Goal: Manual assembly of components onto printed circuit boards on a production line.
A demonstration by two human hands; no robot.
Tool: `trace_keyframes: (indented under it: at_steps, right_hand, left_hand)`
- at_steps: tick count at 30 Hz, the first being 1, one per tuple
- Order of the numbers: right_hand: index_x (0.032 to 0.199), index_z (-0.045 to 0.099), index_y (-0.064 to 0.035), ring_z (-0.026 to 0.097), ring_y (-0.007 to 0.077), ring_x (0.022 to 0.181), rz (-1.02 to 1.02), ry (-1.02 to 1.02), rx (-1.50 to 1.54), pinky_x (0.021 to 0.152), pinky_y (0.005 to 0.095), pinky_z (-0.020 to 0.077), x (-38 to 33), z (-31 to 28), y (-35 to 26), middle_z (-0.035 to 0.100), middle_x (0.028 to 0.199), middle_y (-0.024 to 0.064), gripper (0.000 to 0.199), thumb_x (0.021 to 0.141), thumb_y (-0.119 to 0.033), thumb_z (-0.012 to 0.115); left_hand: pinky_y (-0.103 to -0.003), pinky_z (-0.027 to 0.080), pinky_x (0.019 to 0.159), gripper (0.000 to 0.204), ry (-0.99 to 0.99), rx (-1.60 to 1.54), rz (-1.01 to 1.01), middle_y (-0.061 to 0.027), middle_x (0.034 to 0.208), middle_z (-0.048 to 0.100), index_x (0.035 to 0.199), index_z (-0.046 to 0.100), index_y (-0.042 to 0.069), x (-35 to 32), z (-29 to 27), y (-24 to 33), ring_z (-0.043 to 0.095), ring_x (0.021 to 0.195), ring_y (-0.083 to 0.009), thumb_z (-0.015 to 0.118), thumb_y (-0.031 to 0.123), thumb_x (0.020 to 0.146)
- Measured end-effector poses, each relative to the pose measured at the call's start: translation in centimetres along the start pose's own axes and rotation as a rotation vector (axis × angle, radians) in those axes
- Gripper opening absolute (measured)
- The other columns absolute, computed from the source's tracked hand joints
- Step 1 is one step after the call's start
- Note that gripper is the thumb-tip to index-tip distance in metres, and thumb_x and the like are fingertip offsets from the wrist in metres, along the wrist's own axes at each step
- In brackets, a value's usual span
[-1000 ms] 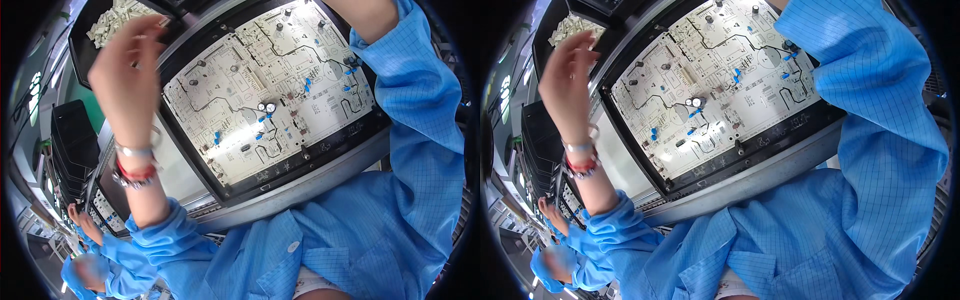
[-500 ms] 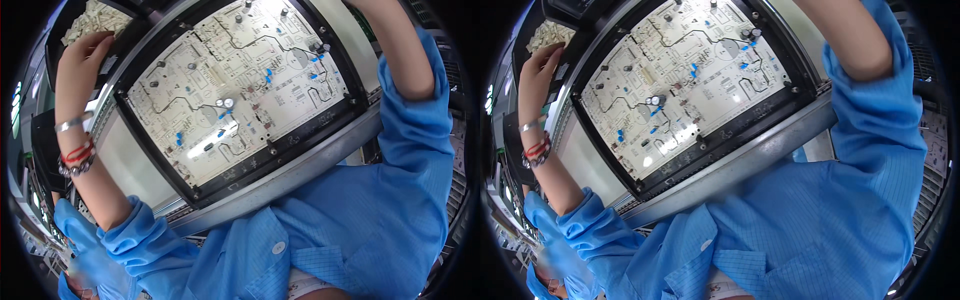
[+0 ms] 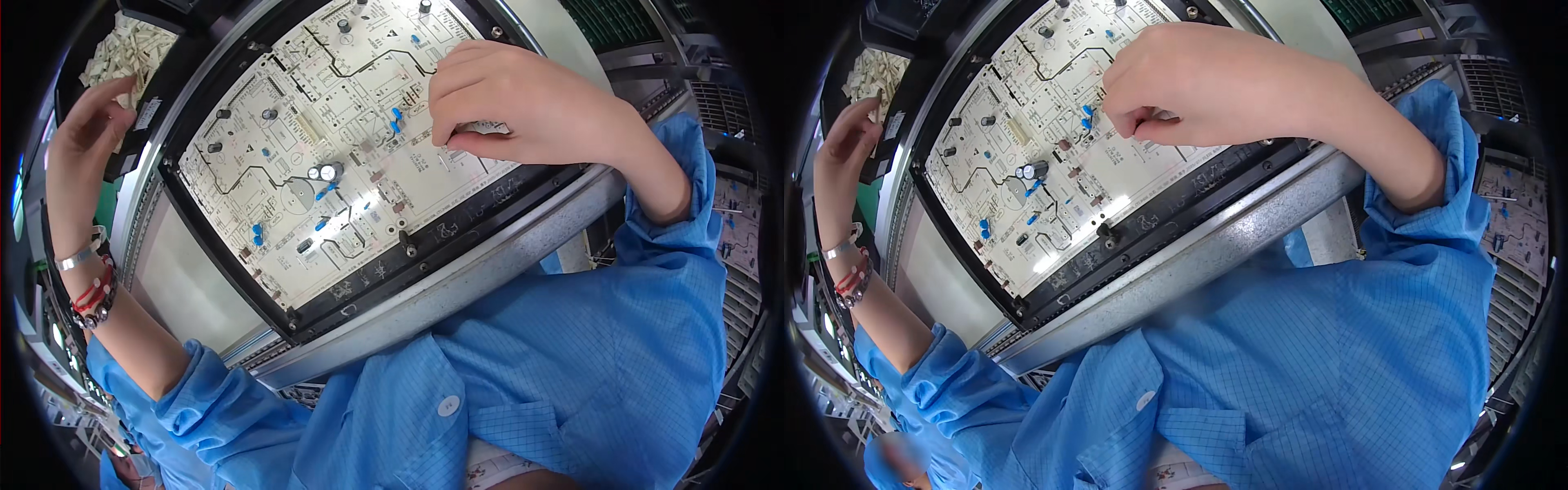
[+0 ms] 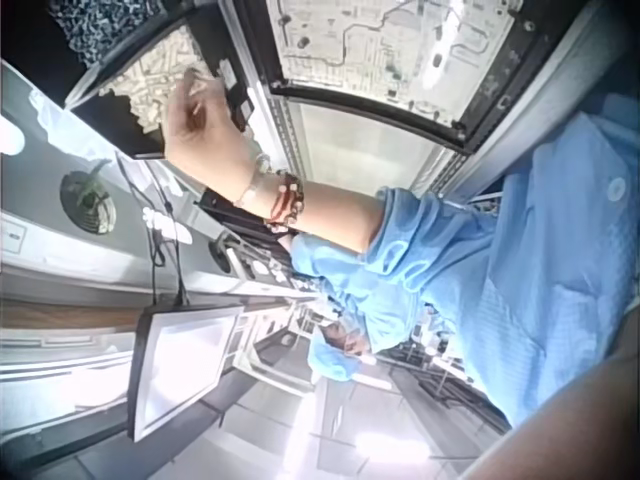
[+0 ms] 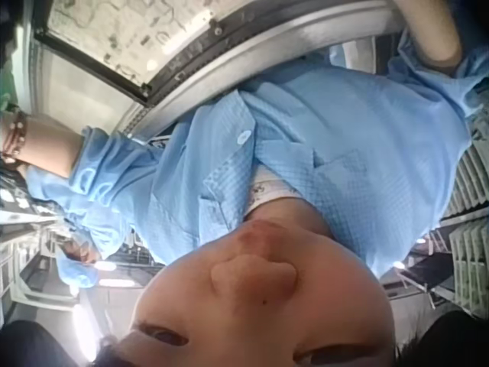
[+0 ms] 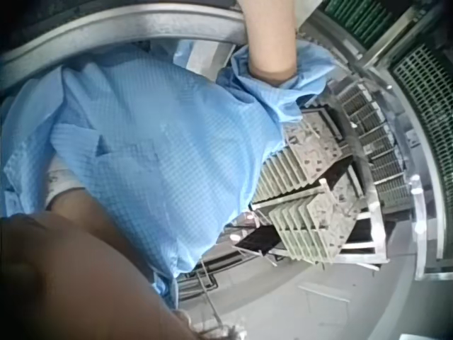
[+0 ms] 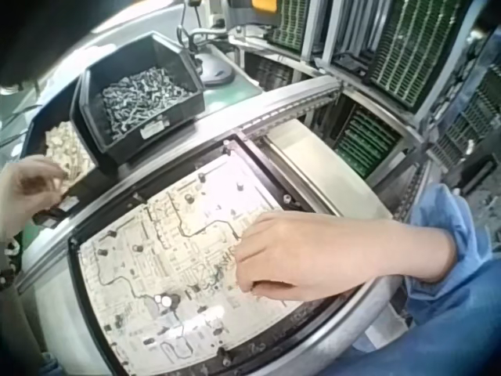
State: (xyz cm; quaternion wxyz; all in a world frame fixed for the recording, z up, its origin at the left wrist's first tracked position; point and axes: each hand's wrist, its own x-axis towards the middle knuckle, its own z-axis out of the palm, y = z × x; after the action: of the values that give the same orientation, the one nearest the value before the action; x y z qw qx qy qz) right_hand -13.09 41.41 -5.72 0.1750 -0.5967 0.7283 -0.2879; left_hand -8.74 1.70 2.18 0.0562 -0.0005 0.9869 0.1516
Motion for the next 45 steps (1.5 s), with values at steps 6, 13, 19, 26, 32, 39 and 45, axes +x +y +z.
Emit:
trace_keyframes:
  at_steps: [6, 13, 19, 26, 32, 39, 45]
  right_hand:
    - [0.082, 0.063, -0.0045, 0.058, 0.0245, 0.087, -0.101, 0.074, -0.125, 0.086, 0.0376, 0.0457, -0.3, 0.9, 0.6, 0.060, 0.084, 0.0055, 0.013, 0.073, -0.004, 0.072]
    - [0.098, 0.068, -0.0009, 0.065, 0.0150, 0.077, -0.068, 0.303, 0.249, 0.072, 0.0267, 0.0517, -0.5, -3.7, 1.8, 0.068, 0.082, 0.0069, 0.014, 0.086, -0.007, 0.064]
    - [0.104, 0.068, 0.0016, 0.063, 0.0089, 0.069, 0.180, 0.521, 0.293, 0.065, 0.0227, 0.0497, -1.8, -5.8, 5.0, 0.068, 0.075, 0.0068, 0.019, 0.089, -0.009, 0.061]
    - [0.098, 0.068, 0.0025, 0.063, 0.0109, 0.065, 0.102, 0.534, 0.097, 0.064, 0.0240, 0.0498, -2.6, -6.4, 6.7, 0.068, 0.072, 0.0080, 0.020, 0.089, -0.014, 0.060]
    - [0.092, 0.069, 0.0021, 0.065, 0.0155, 0.064, 0.132, 0.593, 0.128, 0.060, 0.0277, 0.0501, -2.6, -6.1, 6.5, 0.069, 0.074, 0.0115, 0.021, 0.086, -0.016, 0.060]
    - [0.092, 0.069, 0.0030, 0.067, 0.0222, 0.068, 0.008, 0.660, -0.007, 0.064, 0.0302, 0.0523, -3.4, -6.4, 7.2, 0.070, 0.078, 0.0152, 0.022, 0.086, -0.015, 0.058]
    - [0.092, 0.069, 0.0040, 0.068, 0.0228, 0.069, 0.093, 0.591, 0.034, 0.066, 0.0303, 0.0537, -3.6, -6.9, 6.5, 0.070, 0.077, 0.0158, 0.023, 0.086, -0.015, 0.058]
  left_hand:
    - [-0.021, 0.047, 0.089, 0.034, 0.265, -0.264, 0.111, -0.0071, 0.110, 0.066, 0.122, 0.061, 0.002, -0.8, 2.6, 4.1, 0.062, 0.097, -0.0101, 0.063, 0.005, 0.088]
    - [-0.027, 0.049, 0.093, 0.033, -0.051, -0.758, 0.231, -0.0129, 0.118, 0.062, 0.120, 0.057, -0.005, -1.1, 6.0, 13.2, 0.063, 0.104, -0.0171, 0.058, 0.000, 0.087]
    - [-0.024, 0.049, 0.088, 0.029, -0.183, -0.877, 0.404, -0.0087, 0.109, 0.063, 0.110, 0.062, -0.006, 2.6, 11.5, 17.8, 0.063, 0.093, -0.0123, 0.063, -0.003, 0.081]
    - [-0.022, 0.051, 0.071, 0.022, 0.050, -0.766, 0.369, -0.0052, 0.089, 0.065, 0.092, 0.068, -0.001, 5.4, 15.3, 20.2, 0.065, 0.081, -0.0132, 0.072, 0.003, 0.071]
    - [-0.026, 0.045, 0.062, 0.024, 0.176, -0.345, 0.383, -0.0042, 0.075, 0.059, 0.093, 0.068, 0.004, 4.7, 15.4, 20.0, 0.053, 0.065, -0.0142, 0.074, 0.003, 0.069]
    - [-0.027, 0.047, 0.065, 0.026, 0.156, -0.239, 0.392, -0.0064, 0.081, 0.063, 0.094, 0.066, 0.002, 4.4, 14.6, 21.3, 0.055, 0.068, -0.0159, 0.073, 0.002, 0.069]
    - [-0.032, 0.050, 0.069, 0.025, 0.122, -0.067, 0.454, -0.0095, 0.084, 0.065, 0.092, 0.065, 0.003, 4.8, 13.7, 22.2, 0.061, 0.074, -0.0235, 0.072, 0.002, 0.069]
